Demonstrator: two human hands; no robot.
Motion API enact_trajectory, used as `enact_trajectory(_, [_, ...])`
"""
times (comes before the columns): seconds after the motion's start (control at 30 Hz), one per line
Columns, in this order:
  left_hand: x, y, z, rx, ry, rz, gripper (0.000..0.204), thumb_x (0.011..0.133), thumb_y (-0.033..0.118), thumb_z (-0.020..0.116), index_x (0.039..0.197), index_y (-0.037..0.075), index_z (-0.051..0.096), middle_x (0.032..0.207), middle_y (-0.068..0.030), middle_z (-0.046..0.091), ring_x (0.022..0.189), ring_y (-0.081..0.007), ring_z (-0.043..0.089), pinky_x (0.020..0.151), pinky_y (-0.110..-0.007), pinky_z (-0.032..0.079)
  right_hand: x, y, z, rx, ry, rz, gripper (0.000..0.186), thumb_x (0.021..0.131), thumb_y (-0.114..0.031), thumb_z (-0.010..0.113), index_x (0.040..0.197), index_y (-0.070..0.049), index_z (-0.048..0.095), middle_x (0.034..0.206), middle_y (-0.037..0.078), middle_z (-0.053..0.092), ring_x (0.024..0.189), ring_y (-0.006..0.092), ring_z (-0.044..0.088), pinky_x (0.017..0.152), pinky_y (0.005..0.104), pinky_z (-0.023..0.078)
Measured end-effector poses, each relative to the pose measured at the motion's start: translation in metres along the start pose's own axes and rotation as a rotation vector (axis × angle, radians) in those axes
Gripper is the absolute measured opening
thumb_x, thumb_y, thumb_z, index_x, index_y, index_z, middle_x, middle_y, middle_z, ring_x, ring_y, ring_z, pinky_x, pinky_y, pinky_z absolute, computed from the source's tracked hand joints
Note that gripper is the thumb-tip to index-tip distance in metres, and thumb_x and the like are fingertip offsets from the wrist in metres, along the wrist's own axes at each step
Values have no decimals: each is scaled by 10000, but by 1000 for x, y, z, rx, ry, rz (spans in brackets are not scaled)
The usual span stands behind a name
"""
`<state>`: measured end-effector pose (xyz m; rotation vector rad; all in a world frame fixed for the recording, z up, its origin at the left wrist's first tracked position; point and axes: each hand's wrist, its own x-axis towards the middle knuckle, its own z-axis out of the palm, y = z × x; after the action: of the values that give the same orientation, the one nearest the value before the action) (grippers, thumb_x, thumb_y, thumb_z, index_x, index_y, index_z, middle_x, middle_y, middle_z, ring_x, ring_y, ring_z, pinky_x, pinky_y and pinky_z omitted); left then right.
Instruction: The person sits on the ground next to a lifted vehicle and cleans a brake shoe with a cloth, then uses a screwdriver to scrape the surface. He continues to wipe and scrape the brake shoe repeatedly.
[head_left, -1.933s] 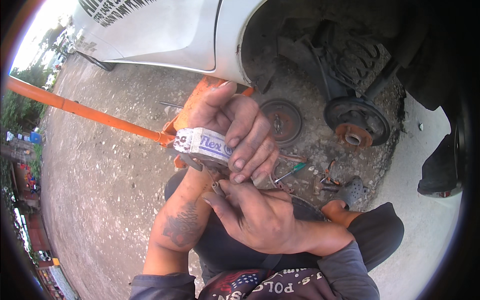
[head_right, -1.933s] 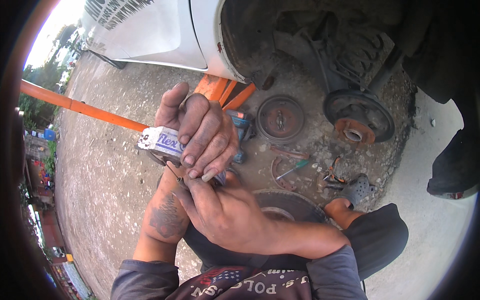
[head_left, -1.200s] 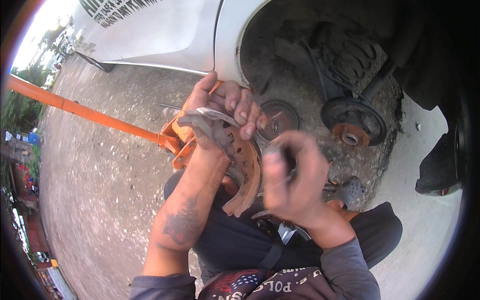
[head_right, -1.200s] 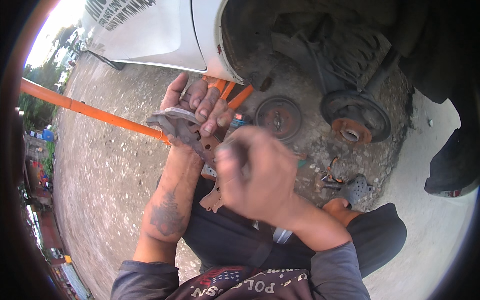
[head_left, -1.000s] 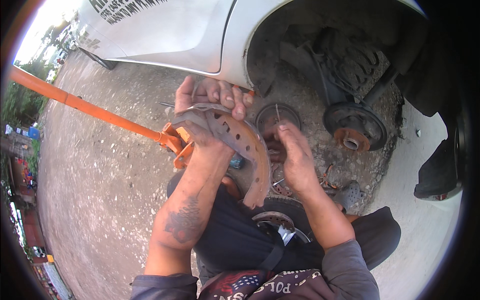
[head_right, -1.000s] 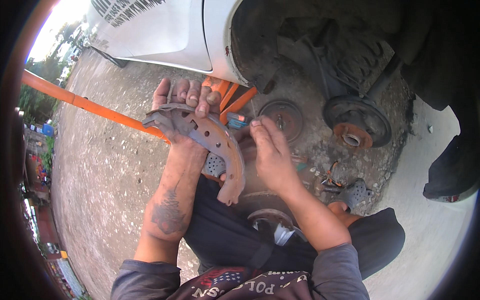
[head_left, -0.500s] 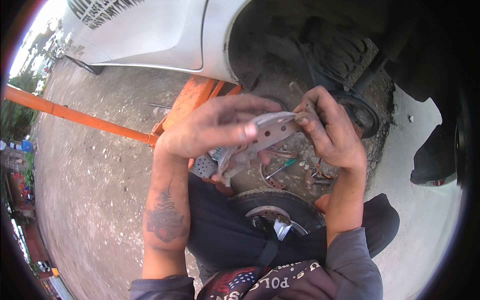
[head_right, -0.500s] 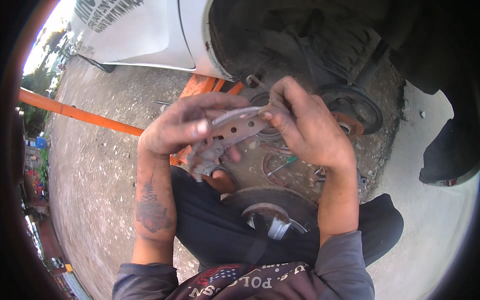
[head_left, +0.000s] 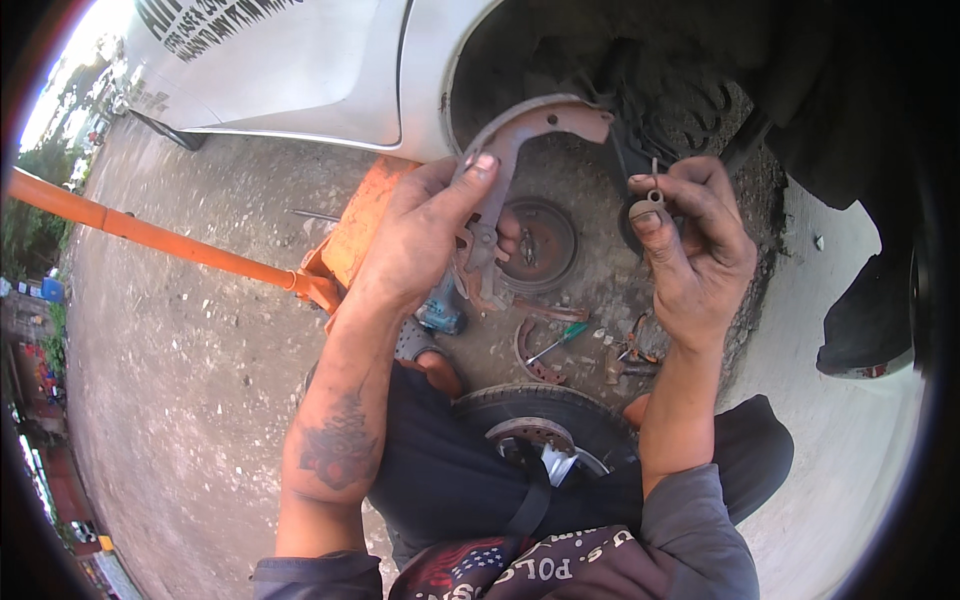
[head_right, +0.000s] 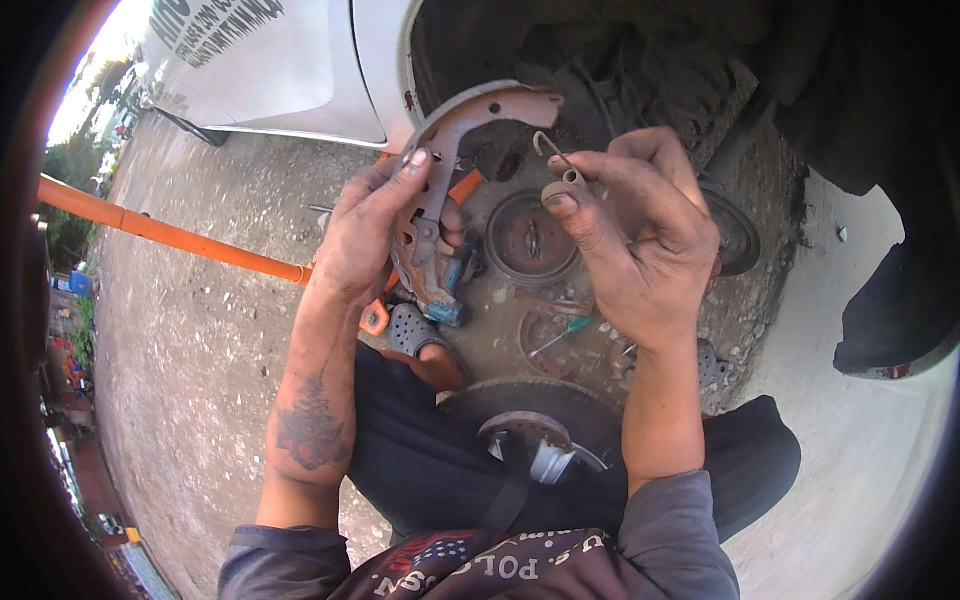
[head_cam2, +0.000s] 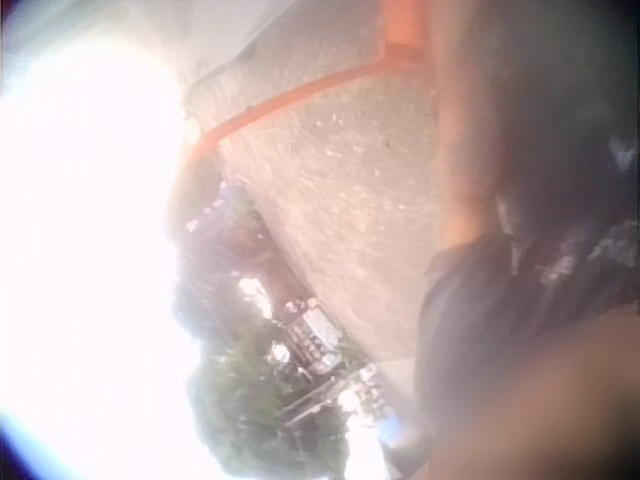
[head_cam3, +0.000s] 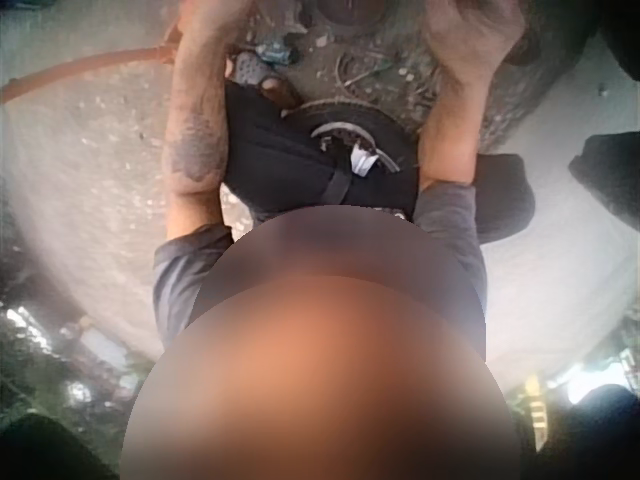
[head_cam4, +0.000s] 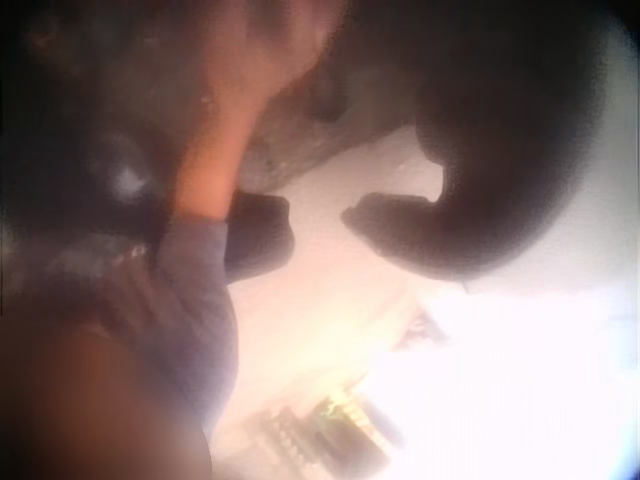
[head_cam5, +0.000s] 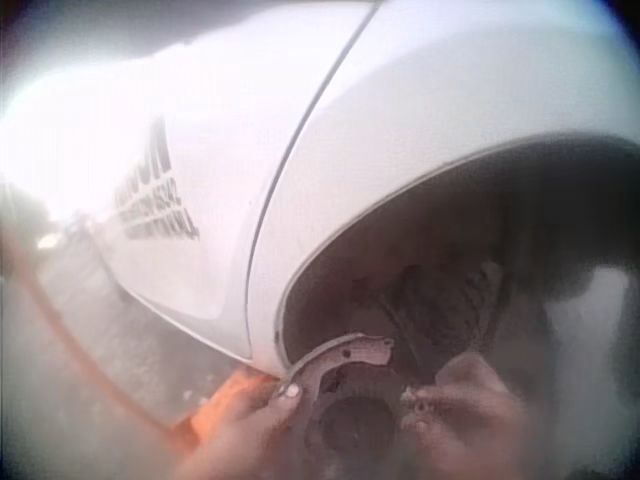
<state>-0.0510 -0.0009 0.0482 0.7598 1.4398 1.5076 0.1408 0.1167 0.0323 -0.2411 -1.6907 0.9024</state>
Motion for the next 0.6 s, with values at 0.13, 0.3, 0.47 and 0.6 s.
enact_trajectory(0.13, [1, 1, -1, -43, 62, 76, 386, 1027, 351, 563, 1107, -25, 597, 767, -98, 666, 660, -154, 652, 617, -277, 541, -5, -7, 7, 234, -87, 358, 205, 884, -80, 774, 1040, 40, 714, 922, 62, 683, 806, 98, 606, 727, 233, 498])
enact_trajectory(0.3, [-2, -1, 0, 111, 50, 59, 396, 1008, 336, 601, 1126, -41, 624, 810, -91, 677, 719, -135, 648, 665, -259, 525, -17, -7, 29, 357, -166, 541, 190, 927, -49, 716, 1086, 55, 696, 956, 46, 704, 860, 76, 631, 757, 229, 509])
enact_trajectory(0.47, [-1, -13, 9, 156, 81, 141, 428, 989, 308, 648, 1157, -86, 639, 909, -109, 701, 821, -129, 653, 711, -274, 528, -24, 2, 42, 435, -199, 658, 245, 934, -77, 715, 1148, 40, 691, 948, 40, 711, 869, 80, 632, 783, 233, 510])
enact_trajectory(0.6, [2, -16, 8, 203, 62, 115, 454, 982, 319, 662, 1194, -81, 630, 1005, -107, 696, 898, -138, 651, 777, -268, 526, -25, 7, 40, 366, -259, 632, 291, 938, -92, 704, 1198, 38, 682, 935, 44, 707, 857, 81, 625, 784, 235, 509])
